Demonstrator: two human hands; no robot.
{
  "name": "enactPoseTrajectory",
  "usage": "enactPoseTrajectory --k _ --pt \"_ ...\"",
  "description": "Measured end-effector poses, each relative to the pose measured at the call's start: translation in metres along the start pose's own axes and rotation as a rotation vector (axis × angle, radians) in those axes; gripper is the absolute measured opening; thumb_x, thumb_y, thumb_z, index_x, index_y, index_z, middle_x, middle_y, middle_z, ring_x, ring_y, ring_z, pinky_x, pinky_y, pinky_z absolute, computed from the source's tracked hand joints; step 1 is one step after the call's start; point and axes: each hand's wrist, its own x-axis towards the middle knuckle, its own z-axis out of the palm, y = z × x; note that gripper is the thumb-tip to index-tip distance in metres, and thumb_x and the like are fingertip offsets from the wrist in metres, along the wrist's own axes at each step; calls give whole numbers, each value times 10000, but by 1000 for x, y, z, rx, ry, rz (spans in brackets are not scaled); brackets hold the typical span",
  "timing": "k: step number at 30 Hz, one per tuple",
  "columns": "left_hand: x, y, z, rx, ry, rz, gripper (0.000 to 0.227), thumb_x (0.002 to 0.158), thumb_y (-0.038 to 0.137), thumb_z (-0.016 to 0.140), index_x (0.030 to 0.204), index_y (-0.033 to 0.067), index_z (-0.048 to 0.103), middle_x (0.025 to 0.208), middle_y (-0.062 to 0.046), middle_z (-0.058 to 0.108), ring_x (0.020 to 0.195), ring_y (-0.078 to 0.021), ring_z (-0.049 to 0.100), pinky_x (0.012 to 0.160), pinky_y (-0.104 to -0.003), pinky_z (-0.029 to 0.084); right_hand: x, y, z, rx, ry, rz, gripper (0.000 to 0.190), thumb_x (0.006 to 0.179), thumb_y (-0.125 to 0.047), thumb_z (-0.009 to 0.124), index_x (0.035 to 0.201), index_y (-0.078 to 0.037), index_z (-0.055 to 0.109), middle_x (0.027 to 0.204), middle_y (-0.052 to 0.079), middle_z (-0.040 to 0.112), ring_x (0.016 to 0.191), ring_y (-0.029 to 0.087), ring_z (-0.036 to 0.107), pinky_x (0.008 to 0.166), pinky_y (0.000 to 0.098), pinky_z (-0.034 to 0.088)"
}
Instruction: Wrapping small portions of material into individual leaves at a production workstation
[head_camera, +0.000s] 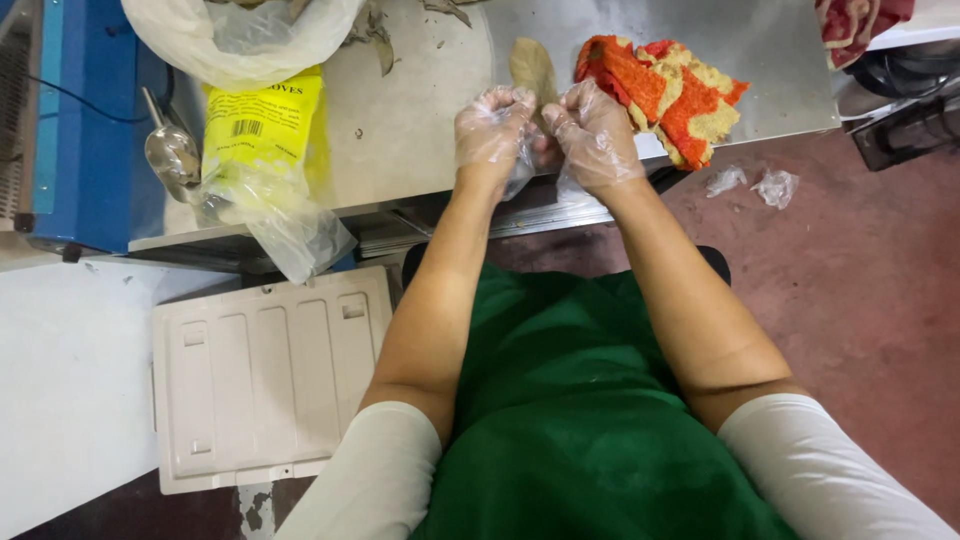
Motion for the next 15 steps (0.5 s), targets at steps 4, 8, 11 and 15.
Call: enactPoseTrajectory --k 4,8,11,15 --pt "-24 71 24 882 35 -284 89 1056 120 615 1100 75 677 863 -43 636 582 -97 550 474 -215 495 -13 -64 -4 -1108 103 -302 205 1015 -92 649 844 -80 537 752 31 521 692 198 537 598 328 474" --pt "38 53 9 1761 -169 -124 118 975 234 609 941 261 719 893 52 673 815 -154 626 783 -311 528 20 -63 -47 -1768 116 -606 845 844 -461 906 1520 -85 567 1324 284 585 1119 489 575 860 553 532" --pt "4 66 30 1634 -168 -91 70 976 161 724 996 154 658 940 7 650 806 -90 665 775 -186 636 38 -27 -75 -1714 26 -566 767 877 -444 800 1523 -103 567 1354 251 631 1053 480 658 895 518 529" --pt "63 -5 -30 1712 -193 327 356 1060 358 572 944 44 695 868 -84 651 700 -194 720 618 -301 688 27 -46 -61 -1726 -2 -568 466 637 -36 737 1065 -221 750 791 59 653 658 253 599 505 396 507"
